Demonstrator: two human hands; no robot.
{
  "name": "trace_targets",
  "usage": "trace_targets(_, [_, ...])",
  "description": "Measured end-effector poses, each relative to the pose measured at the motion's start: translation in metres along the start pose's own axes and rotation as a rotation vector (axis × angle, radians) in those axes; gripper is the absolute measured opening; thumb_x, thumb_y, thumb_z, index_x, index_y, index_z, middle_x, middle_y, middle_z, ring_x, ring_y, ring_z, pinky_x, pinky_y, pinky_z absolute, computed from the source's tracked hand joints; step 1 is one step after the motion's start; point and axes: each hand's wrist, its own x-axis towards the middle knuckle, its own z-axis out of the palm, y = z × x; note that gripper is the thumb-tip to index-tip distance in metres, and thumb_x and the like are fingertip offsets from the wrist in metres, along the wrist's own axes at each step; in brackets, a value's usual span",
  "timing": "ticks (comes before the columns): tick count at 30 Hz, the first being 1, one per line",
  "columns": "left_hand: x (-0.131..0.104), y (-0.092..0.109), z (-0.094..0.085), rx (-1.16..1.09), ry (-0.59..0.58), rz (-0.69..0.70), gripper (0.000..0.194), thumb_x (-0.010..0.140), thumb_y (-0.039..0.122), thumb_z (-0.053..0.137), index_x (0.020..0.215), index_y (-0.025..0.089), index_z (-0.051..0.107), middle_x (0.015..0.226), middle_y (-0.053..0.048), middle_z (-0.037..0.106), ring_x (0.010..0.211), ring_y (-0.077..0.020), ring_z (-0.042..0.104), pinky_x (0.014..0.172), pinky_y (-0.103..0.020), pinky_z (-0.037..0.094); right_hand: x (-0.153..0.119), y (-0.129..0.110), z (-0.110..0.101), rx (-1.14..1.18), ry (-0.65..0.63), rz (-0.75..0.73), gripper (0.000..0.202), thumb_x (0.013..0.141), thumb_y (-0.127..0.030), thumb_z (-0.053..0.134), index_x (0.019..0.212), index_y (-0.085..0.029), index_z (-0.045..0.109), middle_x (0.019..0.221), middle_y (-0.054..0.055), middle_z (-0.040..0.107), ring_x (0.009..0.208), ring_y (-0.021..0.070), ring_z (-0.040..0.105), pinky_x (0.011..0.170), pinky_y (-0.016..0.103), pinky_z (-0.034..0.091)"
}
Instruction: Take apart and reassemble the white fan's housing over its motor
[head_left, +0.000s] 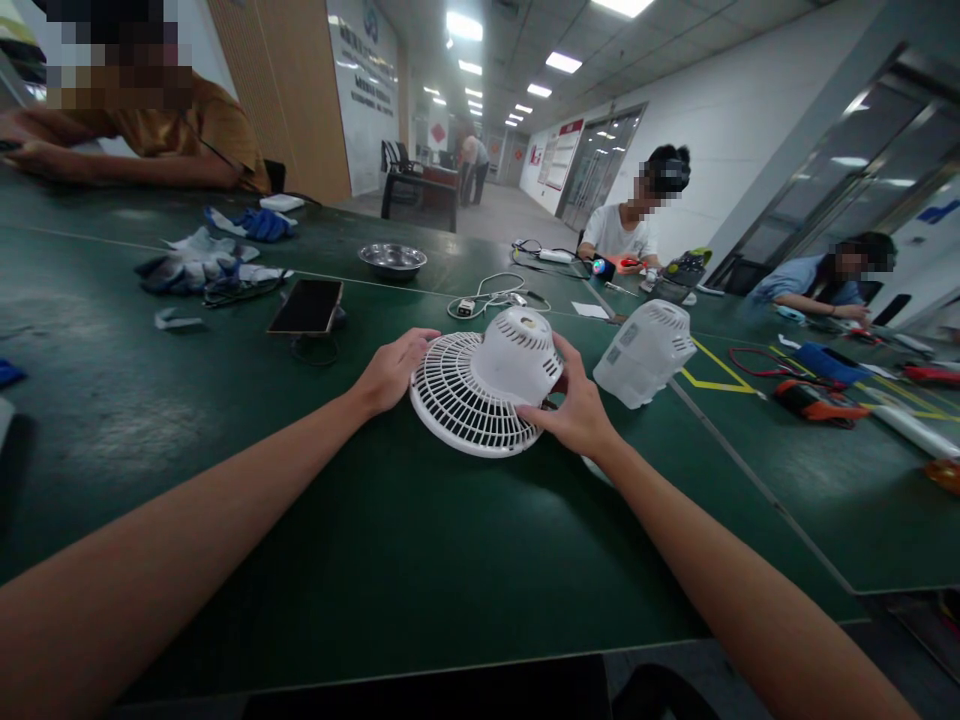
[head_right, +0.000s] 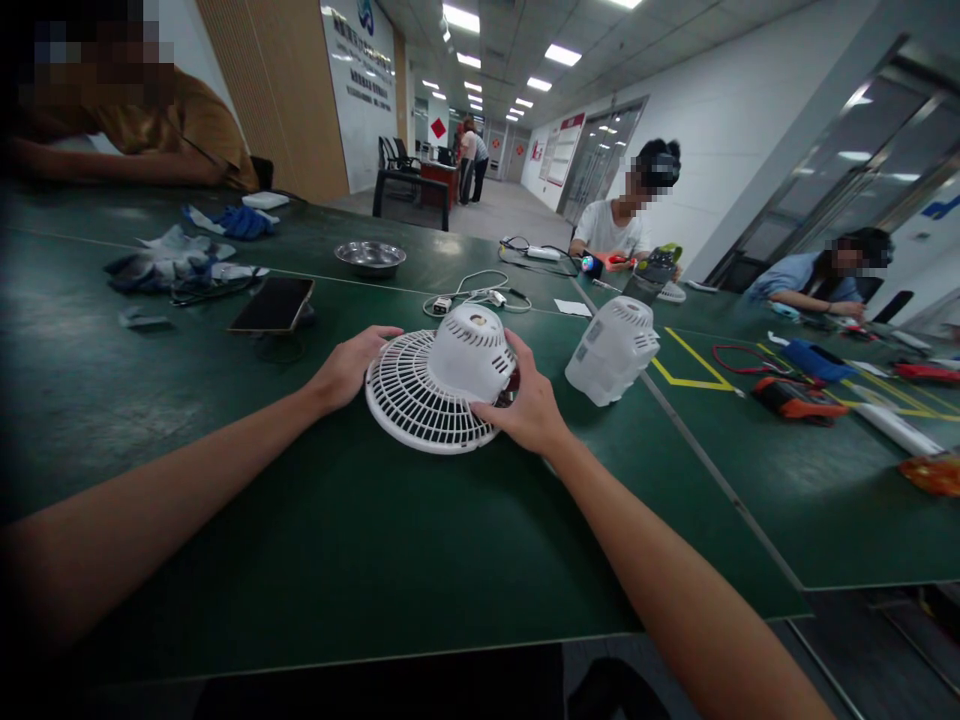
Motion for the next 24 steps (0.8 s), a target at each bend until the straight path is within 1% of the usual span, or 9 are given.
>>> trace_targets(2, [-0.001,0.0,0.001,-0.132,0.084,0.101,0.055,0.106,0.052,0.031,0.137,0.017,0.059,0.122,-0.011,0.073,0.106,-0.0258,0.069,0.092,-0.04,0.054,0.0,-0.002,0.0,0.19,0.069,0.078,0.114,0.063,-0.04,0.094,0.158,-0.035,0.031,0.127,0.01,0.068,0.109,0.0367,0.068,0.098,0.065,0.055])
trace_targets(4, [-0.001,0.0,0.002,-0.177,0.206,0.192,0.057,0.106,0.054,0.028,0.135,0.017,0.06,0.12,-0.012,0.072,0.105,-0.0249,0.068,0.091,-0.039,0.055,0.0,-0.006,0.002,0.408,0.132,0.162,0.105,0.065,-0.039,0.091,0.154,-0.034,0.035,0.116,0.007,0.072,0.104,0.0336,0.07,0.095,0.059,0.058])
trace_targets(6, [0.0,-0.001,0.004,-0.15,0.308,0.249,0.056,0.106,0.056,0.03,0.129,0.018,0.065,0.116,-0.011,0.072,0.102,-0.0241,0.068,0.089,-0.038,0.054,0.0,-0.011,0.005,0.61,0.149,0.242,0.085,0.072,-0.044,0.085,0.146,-0.032,0.046,0.109,0.005,0.074,0.102,0.0317,0.071,0.091,0.054,0.059])
trace_targets(8, [0.002,-0.002,0.005,-0.128,0.333,0.264,0.052,0.105,0.055,0.037,0.121,0.018,0.07,0.112,-0.011,0.073,0.099,-0.0238,0.068,0.089,-0.038,0.054,0.0,-0.016,0.01,0.776,0.092,0.319,0.061,0.078,-0.053,0.075,0.132,-0.029,0.058,0.106,0.005,0.076,0.105,0.0314,0.071,0.09,0.051,0.06])
trace_targets(11, [0.001,0.0,0.008,-0.127,0.242,0.191,0.043,0.1,0.052,0.052,0.114,0.017,0.073,0.109,-0.011,0.076,0.097,-0.0249,0.07,0.089,-0.04,0.056,0.0,-0.019,0.016,0.941,-0.064,0.437,0.045,0.083,-0.062,0.064,0.111,-0.028,0.068,0.104,0.004,0.077,0.11,0.0312,0.07,0.09,0.05,0.059])
trace_targets(13, [0.0,0.005,0.011,-0.125,0.189,0.104,0.037,0.094,0.048,0.063,0.109,0.017,0.075,0.104,-0.01,0.078,0.093,-0.0252,0.073,0.083,-0.04,0.058,0.0,-0.017,0.017,0.999,-0.126,0.493,0.04,0.083,-0.062,0.062,0.101,-0.027,0.069,0.1,0.003,0.077,0.109,0.0301,0.07,0.089,0.049,0.059])
trace_targets(18, [-0.003,0.013,0.022,-0.314,0.179,-0.055,0.023,0.087,0.04,0.074,0.092,0.018,0.076,0.087,-0.007,0.079,0.078,-0.0218,0.075,0.073,-0.038,0.063,0.003,-0.011,0.017,1.098,-0.144,0.612,0.023,0.085,-0.048,0.066,0.089,-0.026,0.066,0.085,-0.001,0.074,0.092,0.0223,0.071,0.081,0.038,0.06])
trace_targets(21, [-0.003,0.015,0.027,-0.442,0.198,-0.13,0.02,0.083,0.037,0.078,0.089,0.019,0.075,0.082,-0.006,0.079,0.071,-0.021,0.075,0.067,-0.037,0.065,0.004,-0.007,0.018,1.128,-0.162,0.66,0.016,0.085,-0.041,0.068,0.088,-0.025,0.065,0.083,-0.002,0.074,0.082,0.018,0.07,0.073,0.031,0.059])
trace_targets(24, [-0.003,0.017,0.028,-0.441,0.202,-0.183,0.018,0.079,0.034,0.082,0.085,0.018,0.075,0.075,-0.005,0.077,0.063,-0.0202,0.073,0.059,-0.036,0.064,0.004,-0.006,0.02,1.124,-0.175,0.668,0.015,0.085,-0.038,0.069,0.09,-0.025,0.064,0.085,-0.002,0.074,0.079,0.0169,0.07,0.07,0.03,0.059])
